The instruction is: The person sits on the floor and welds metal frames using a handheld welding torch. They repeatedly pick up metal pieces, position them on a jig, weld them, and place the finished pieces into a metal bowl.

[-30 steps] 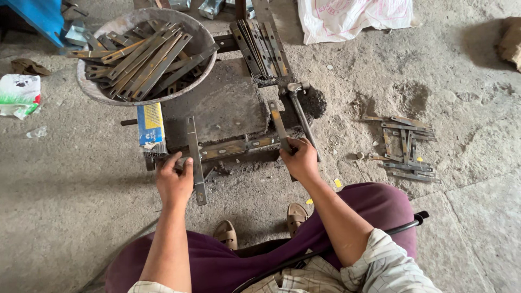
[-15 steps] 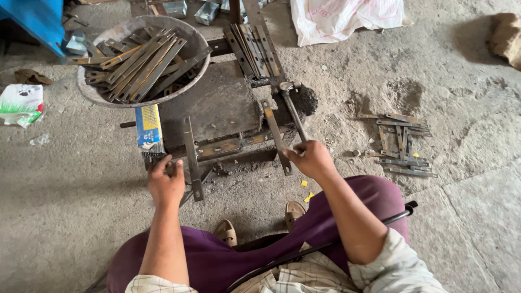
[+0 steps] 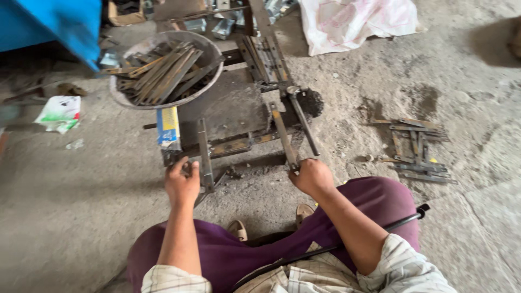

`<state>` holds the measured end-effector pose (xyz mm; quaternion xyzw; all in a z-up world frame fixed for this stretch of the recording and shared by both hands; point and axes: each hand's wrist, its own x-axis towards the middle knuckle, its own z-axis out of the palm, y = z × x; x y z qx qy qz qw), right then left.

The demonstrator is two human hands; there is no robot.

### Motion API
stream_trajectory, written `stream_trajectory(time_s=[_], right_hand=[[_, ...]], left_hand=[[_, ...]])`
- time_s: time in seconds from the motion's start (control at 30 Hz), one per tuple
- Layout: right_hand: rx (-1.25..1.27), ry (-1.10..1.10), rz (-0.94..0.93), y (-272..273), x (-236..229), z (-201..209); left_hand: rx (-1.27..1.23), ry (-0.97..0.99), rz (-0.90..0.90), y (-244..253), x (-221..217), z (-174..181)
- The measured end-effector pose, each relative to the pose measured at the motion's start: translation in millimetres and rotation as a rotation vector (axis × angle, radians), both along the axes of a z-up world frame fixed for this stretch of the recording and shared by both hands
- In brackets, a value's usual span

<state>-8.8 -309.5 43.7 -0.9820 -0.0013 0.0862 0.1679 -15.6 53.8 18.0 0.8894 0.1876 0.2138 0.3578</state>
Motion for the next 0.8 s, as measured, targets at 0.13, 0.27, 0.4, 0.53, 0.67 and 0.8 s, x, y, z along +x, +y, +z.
stream_trajectory(time_s=[0.13,0.27,0.4,0.53,0.67,0.8], right_hand=[[0.01,0.022,-0.035,-3.1,4.3,-3.4],[-0.109,0.077,0.034,-13.3,9.0,5.7],[-0.042,0.131,-0.083,-24.0,14.6,19.5],[0.0,0.052,-0.113,-36.6,15.2,18.3],[0.022,0.038,-0.132,-41.0,14.8,12.2],[0.006,0.05,-0.134,-41.0,15.7,17.0]], left_hand=[[0.118,0.016,0.022,-3.0,-8.2,13.3],[0.001,0.324,-0.057,-21.2,-28.8,53.8],[0.209,0.714,-0.099,-48.1,-50.4,93.9],[0.267,0.671,-0.124,-56.8,-54.1,88.1],[0.301,0.661,-0.151,-53.8,-49.0,69.5],[0.262,0.699,-0.162,-53.3,-48.6,72.1]])
